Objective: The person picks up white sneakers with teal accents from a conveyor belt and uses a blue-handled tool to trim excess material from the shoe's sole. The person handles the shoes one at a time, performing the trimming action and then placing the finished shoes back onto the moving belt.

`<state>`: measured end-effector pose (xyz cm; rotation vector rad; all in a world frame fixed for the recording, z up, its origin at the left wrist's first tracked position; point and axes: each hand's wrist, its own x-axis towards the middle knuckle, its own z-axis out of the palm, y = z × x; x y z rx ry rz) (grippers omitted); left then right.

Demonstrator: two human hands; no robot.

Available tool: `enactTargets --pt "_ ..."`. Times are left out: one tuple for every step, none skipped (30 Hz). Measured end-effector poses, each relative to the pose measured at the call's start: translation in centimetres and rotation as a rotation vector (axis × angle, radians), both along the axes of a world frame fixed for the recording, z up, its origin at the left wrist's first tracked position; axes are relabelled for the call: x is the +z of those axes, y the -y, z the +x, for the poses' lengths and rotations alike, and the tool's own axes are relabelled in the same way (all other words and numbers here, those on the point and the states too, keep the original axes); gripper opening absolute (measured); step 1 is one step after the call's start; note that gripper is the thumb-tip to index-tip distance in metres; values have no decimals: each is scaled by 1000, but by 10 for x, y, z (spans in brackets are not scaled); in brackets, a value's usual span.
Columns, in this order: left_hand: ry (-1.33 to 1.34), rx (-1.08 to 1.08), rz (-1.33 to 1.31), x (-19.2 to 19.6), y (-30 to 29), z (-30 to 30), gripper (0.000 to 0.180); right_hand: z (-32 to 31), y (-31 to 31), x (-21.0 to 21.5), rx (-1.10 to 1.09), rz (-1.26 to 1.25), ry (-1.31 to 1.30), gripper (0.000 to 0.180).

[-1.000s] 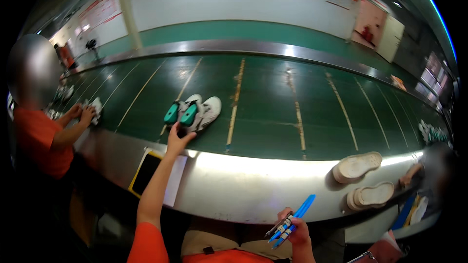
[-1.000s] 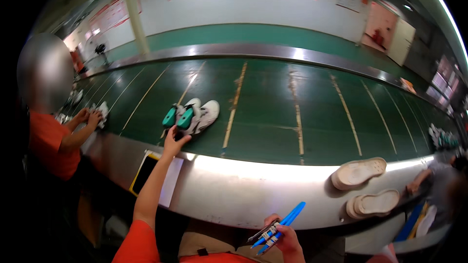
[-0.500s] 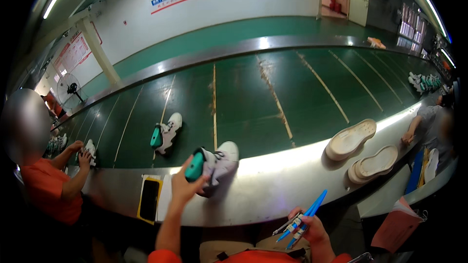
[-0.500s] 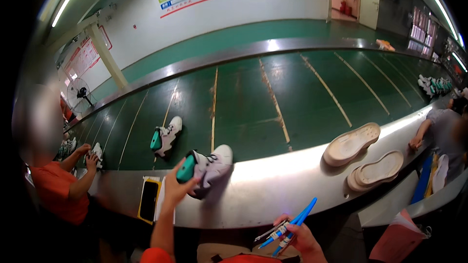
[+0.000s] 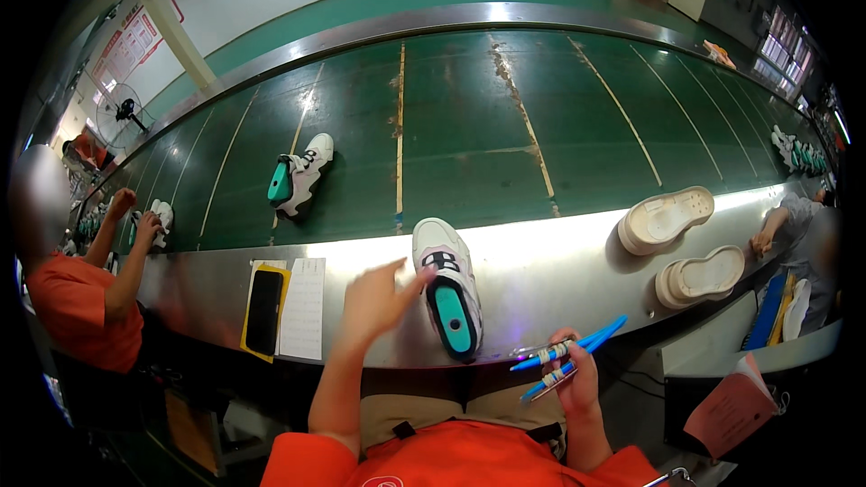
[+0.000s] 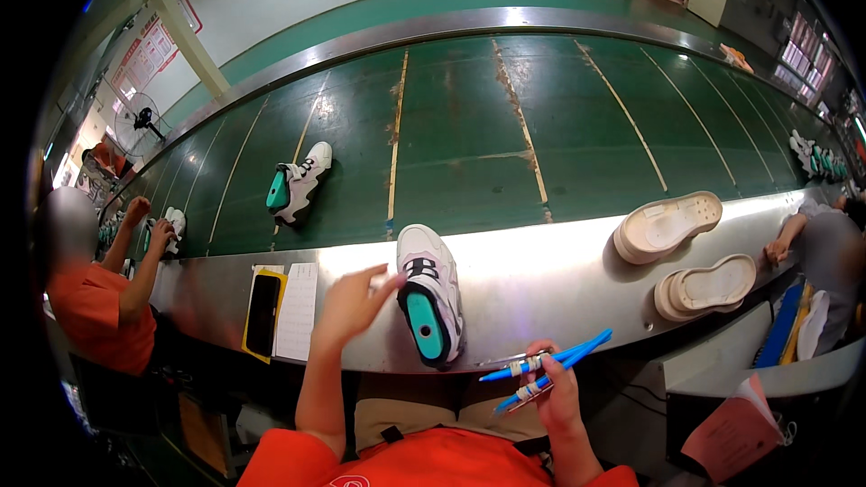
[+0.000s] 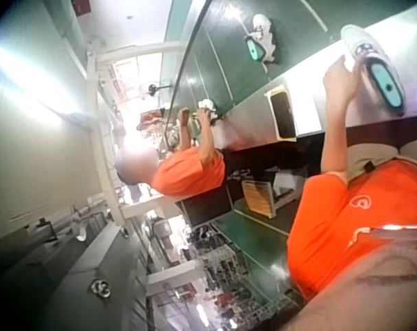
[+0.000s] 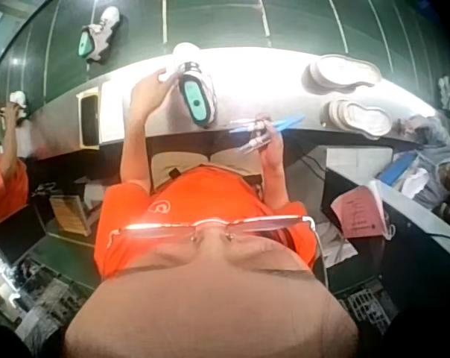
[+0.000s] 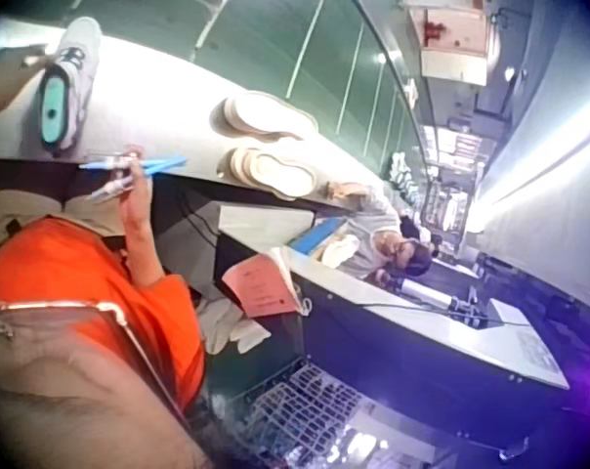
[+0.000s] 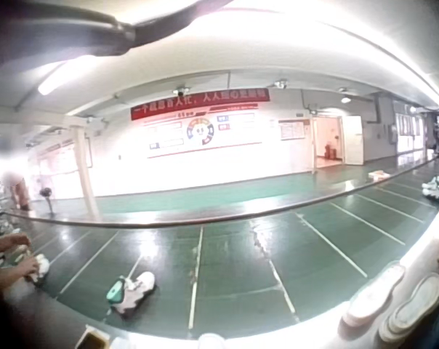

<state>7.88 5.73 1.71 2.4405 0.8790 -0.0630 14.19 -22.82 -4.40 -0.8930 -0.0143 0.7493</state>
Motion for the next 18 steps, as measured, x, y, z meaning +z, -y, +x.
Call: enactTargets --pt "65 2 68 -19 -19 15 78 -1 -3 -1 -39 -11 6 25" --pt "172 -5 158 -48 -40 26 75 -1 -9 -3 -65 -18 10 23" --pt "255 -7 308 -85 -60 37 75 0 -13 -6 -96 -28 19 21" --pt "152 -48 201 -91 -66 55 64 3 -13 -12 -101 -16 14 19" --pt "242 5 -28 -101 -64 66 57 5 -10 -15 -123 -18 9 19" --pt "327 64 -256 -99 -58 74 51 5 -8 -19 -139 -18 5 18" --pt "410 126 -483 -95 -53 78 45 5 -7 -19 -151 -16 1 18" --pt "522 233 -719 -89 -46 78 33 5 -8 -16 -167 -13 33 19" --pt "640 179 -749 -74 -35 79 32 6 -9 -13 -199 -22 59 20" --pt "760 136 -776 -61 -26 75 32 8 -11 -10 -219 -31 83 22" --pt "874 95 -800 -46 -16 69 32 9 -13 -6 -241 -46 113 24" --pt "909 15 -717 -26 -1 60 33 10 -14 0 -262 -64 138 27" --pt "945 -62 -637 -6 13 49 34 11 -16 5 -280 -87 166 30" --pt "977 -99 -661 12 31 39 33 13 -18 9 -299 -29 212 37" --pt "1006 -130 -668 25 47 26 33 13 -22 16 -329 -24 268 38" --pt "1013 -167 -614 26 57 17 33 13 -29 27 -355 -22 326 38" --pt "1019 -206 -561 26 64 12 34 15 -33 36 -381 -20 384 39" --pt "1029 -218 -513 28 69 9 37 17 -33 42 -380 3 471 41"
